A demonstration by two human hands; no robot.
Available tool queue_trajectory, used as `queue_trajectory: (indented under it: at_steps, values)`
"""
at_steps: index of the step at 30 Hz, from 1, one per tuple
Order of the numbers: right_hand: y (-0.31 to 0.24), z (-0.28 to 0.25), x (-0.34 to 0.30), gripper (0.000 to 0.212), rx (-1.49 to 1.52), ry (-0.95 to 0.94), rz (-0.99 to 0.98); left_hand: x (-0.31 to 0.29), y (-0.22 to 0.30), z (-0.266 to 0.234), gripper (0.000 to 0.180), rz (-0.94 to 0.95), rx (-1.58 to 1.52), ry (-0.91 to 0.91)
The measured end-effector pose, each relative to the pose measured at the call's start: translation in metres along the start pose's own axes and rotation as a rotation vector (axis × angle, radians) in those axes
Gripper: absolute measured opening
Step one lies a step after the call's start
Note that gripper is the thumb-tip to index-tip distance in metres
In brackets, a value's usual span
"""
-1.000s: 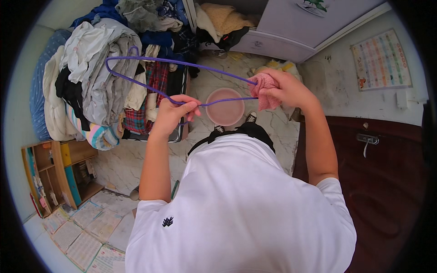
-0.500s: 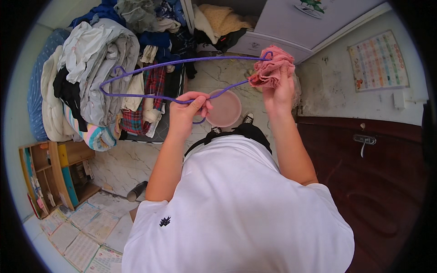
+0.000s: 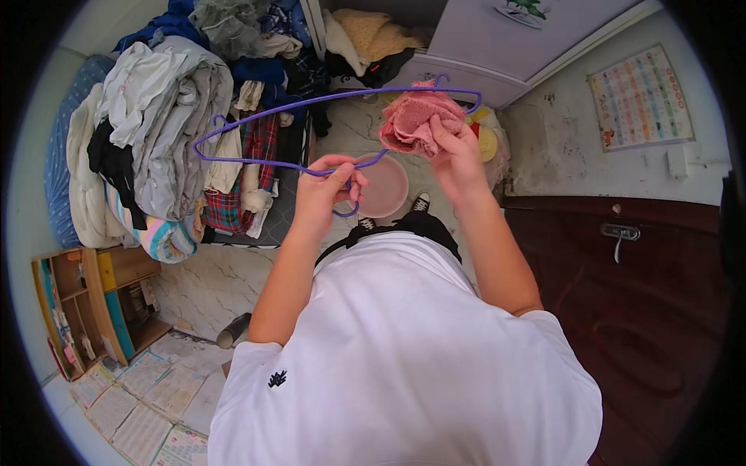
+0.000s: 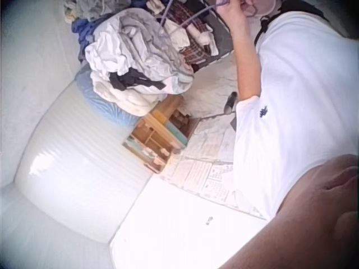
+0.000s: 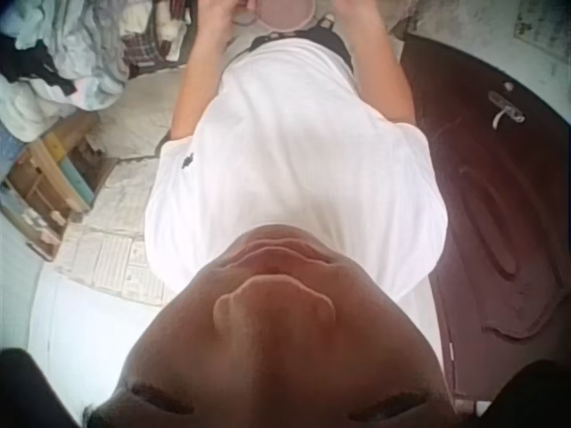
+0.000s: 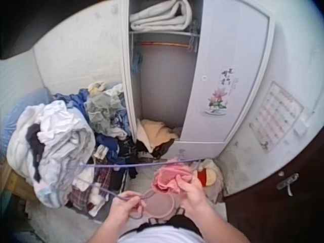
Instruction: The person wipes a purple hanger with a pink cloth, then picks up a white jacket and places it on the hanger. The person adjusts the jacket on the hanger and places it into a wardrobe.
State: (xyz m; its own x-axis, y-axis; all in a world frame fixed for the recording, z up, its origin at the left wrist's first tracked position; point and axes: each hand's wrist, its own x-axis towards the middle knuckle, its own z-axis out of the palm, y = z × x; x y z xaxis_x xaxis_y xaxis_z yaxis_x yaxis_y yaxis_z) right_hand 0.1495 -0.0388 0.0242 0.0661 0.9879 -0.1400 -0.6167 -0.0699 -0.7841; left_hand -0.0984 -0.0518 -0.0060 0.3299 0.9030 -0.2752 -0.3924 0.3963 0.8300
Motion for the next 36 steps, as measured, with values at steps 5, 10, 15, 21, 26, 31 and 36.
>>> queue_trajectory:
  at_steps: [5,10,15,21,26,31,36]
  values:
    - [-0.031,-0.032,0.013,0.034,-0.094,0.026,-0.049,-0.007,0.012,-0.011,0.021,0.058,0.021,-0.015]
    - [-0.021,-0.034,0.011,0.023,0.043,0.111,-0.026,0.0,0.012,-0.005,0.019,0.022,0.093,0.008]
    - [0.038,-0.02,-0.006,0.036,-0.098,-0.001,0.19,0.012,0.007,0.019,0.018,-0.004,0.058,-0.052]
    - [0.025,0.011,-0.017,0.037,0.04,-0.032,0.108,0.007,0.003,0.015,0.029,-0.096,-0.043,-0.218]
    - [0.013,-0.001,-0.006,0.036,0.086,-0.036,0.0,-0.002,-0.035,0.004,0.043,-0.358,-0.436,-0.462]
    - [0.008,-0.013,0.002,0.041,0.038,-0.05,-0.043,-0.001,-0.016,0.019,0.039,-0.351,-0.485,-0.391]
    - [0.009,-0.007,-0.002,0.033,0.01,-0.001,-0.032,0.012,-0.032,0.013,0.032,-0.377,-0.528,-0.404]
